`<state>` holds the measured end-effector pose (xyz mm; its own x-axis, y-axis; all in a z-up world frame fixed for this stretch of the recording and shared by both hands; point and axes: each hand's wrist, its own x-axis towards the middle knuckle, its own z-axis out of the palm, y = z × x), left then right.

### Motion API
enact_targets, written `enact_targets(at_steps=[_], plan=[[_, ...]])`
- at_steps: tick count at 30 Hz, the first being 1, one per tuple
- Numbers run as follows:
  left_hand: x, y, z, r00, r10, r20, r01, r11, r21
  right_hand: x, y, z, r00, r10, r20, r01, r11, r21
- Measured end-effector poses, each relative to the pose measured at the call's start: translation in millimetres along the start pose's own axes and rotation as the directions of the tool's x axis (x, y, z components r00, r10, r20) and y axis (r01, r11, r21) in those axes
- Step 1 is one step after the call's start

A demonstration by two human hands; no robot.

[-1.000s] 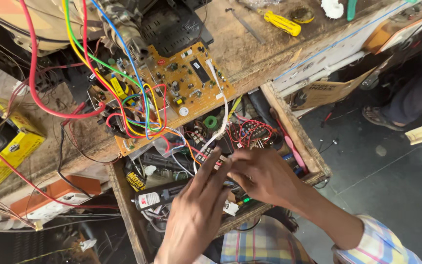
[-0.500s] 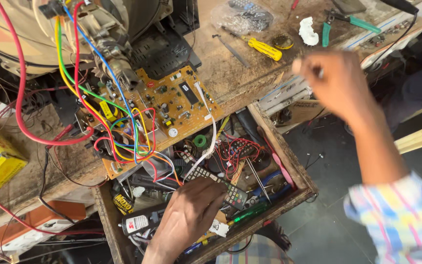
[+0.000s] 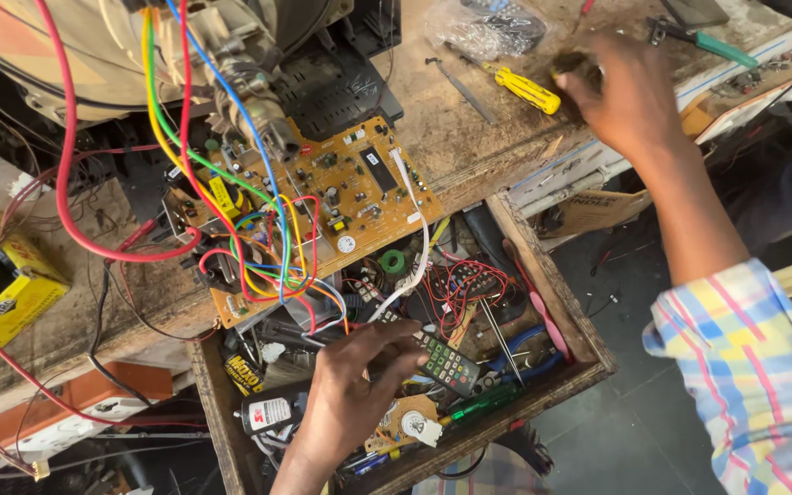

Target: The person solders a small green circuit board using a soldering iron and solder wire. They then wipe the board with a white cloth and use a screwdriver to adjust components on the board.

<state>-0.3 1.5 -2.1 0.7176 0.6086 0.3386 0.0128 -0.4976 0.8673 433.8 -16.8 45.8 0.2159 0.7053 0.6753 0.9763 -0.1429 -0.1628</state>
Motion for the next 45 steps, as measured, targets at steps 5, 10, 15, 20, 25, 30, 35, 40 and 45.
enact_targets(at_steps=[5,10,15,20,25,30,35,40,45], plan=[[-4,-4,-2,0.995,0.099,-0.022,-0.101,0.981,-0.164,-55,-70,-37,0.984,0.15,-0.092,-0.067,0.803,0.593],[-1,-4,2,0.979,0.175,-0.101,-0.18,0.983,-0.043,-132,-168,-42,0.937,0.297,0.184,-0.334,0.604,0.724],[-1,-5,7,0.979,-0.03,-0.2,0.013,0.996,-0.087,-162,-225,-42,0.945,0.243,0.218,-0.319,0.54,0.779],[-5,-4,7,0.954,-0.28,-0.106,0.229,0.911,-0.344,-160,-240,-39,0.965,0.125,0.23,-0.255,0.642,0.723],[-6,-5,2,0.963,-0.251,-0.104,0.219,0.943,-0.25,-160,-245,-38,0.976,0.07,0.207,-0.2,0.665,0.719],[-6,-7,4,0.982,-0.119,-0.147,0.092,0.979,-0.18,-162,-244,-36,0.98,0.022,0.197,-0.159,0.682,0.714],[-6,-11,5,0.98,-0.152,-0.131,0.118,0.965,-0.236,-163,-245,-35,0.982,0.01,0.189,-0.147,0.67,0.728],[-6,-15,5,0.98,-0.147,-0.137,0.115,0.97,-0.215,-161,-245,-35,0.98,0.005,0.197,-0.147,0.684,0.715],[-5,-13,5,0.978,-0.168,-0.124,0.131,0.956,-0.263,-160,-247,-37,0.98,0.004,0.198,-0.148,0.674,0.724]])
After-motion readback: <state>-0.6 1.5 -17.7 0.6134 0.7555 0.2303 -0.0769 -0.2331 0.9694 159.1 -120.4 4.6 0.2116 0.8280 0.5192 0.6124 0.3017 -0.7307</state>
